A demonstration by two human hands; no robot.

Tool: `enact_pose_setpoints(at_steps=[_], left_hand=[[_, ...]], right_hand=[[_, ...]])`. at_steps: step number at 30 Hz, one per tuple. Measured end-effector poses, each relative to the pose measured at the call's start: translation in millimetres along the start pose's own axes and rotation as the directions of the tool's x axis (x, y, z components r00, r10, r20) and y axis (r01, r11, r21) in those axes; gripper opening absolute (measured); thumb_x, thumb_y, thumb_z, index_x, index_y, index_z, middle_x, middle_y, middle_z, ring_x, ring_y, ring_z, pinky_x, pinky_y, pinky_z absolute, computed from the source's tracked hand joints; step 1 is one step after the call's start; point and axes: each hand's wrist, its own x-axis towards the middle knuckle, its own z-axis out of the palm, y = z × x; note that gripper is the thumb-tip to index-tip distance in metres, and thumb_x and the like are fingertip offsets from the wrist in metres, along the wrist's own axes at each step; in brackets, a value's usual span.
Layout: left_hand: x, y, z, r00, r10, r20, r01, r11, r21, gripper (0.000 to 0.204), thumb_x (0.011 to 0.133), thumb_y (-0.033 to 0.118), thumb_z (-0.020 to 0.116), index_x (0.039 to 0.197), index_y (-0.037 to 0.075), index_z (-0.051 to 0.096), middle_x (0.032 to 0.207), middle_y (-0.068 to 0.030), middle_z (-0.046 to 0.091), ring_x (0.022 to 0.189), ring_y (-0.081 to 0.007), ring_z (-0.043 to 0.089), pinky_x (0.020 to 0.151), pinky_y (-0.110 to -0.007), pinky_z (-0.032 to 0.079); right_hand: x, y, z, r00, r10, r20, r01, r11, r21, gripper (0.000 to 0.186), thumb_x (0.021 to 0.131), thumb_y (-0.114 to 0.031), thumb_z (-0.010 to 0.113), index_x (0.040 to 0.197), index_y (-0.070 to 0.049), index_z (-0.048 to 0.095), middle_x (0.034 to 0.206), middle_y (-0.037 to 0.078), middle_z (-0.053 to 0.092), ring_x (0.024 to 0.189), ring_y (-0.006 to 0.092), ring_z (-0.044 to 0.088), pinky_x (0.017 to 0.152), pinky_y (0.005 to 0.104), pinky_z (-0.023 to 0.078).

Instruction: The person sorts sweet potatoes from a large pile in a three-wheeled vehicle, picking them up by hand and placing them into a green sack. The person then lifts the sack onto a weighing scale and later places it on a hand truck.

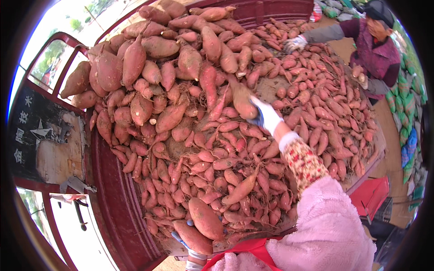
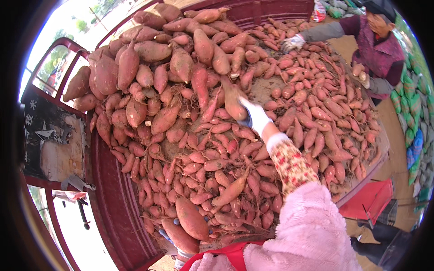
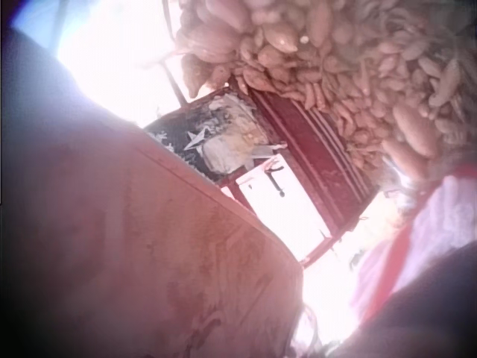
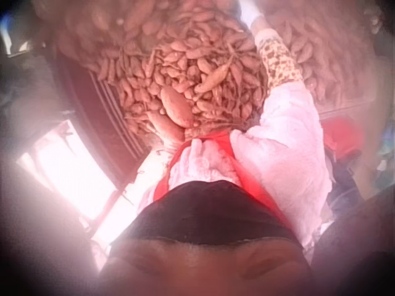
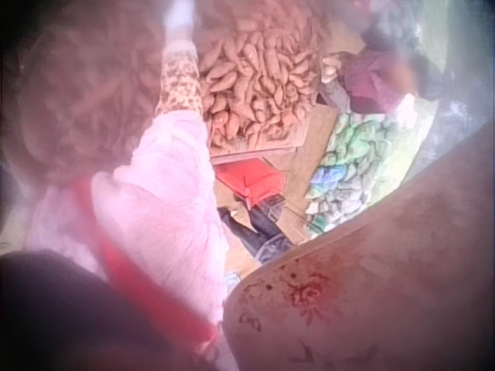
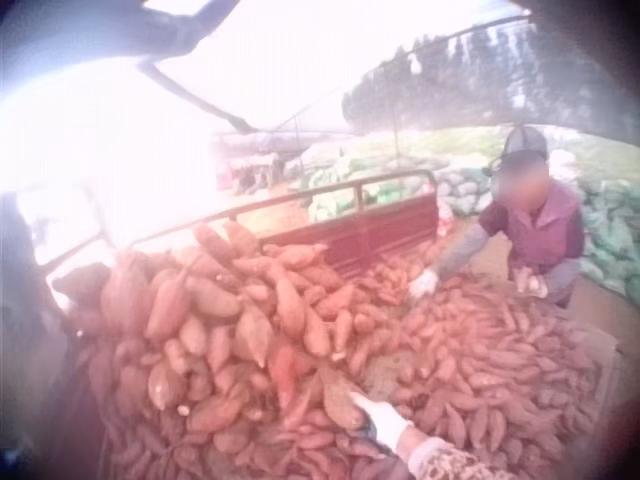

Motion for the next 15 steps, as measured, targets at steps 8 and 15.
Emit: enact_pose_setpoints(at_steps=[8,15], left_hand=[[-24,-5,13,0.885,-0.310,0.347,0.218,0.935,0.278,0.078,0.087,0.079,0.035,0.130,0.016,0.054,0.122,-0.0030,0.060,0.119,-0.0312,0.053,0.107,-0.051,0.038],[-78,9,8,0.868,-0.394,0.303,0.328,0.912,0.246,0.063,0.094,0.069,0.037,0.106,0.011,0.061,0.107,-0.0057,0.062,0.107,-0.0280,0.059,0.097,-0.047,0.047]], right_hand=[[-247,53,-81,0.997,-0.046,0.061,0.057,0.980,-0.191,0.033,0.092,-0.027,0.069,0.115,-0.004,0.064,0.094,0.006,0.070,0.074,0.0150,0.068,0.066,0.0290,0.058],[-268,78,-21,0.947,-0.290,-0.137,0.057,0.571,-0.819,0.106,0.075,-0.067,0.070,0.148,0.000,0.033,0.139,0.026,0.050,0.129,0.0375,0.051,0.107,0.0428,0.041]])
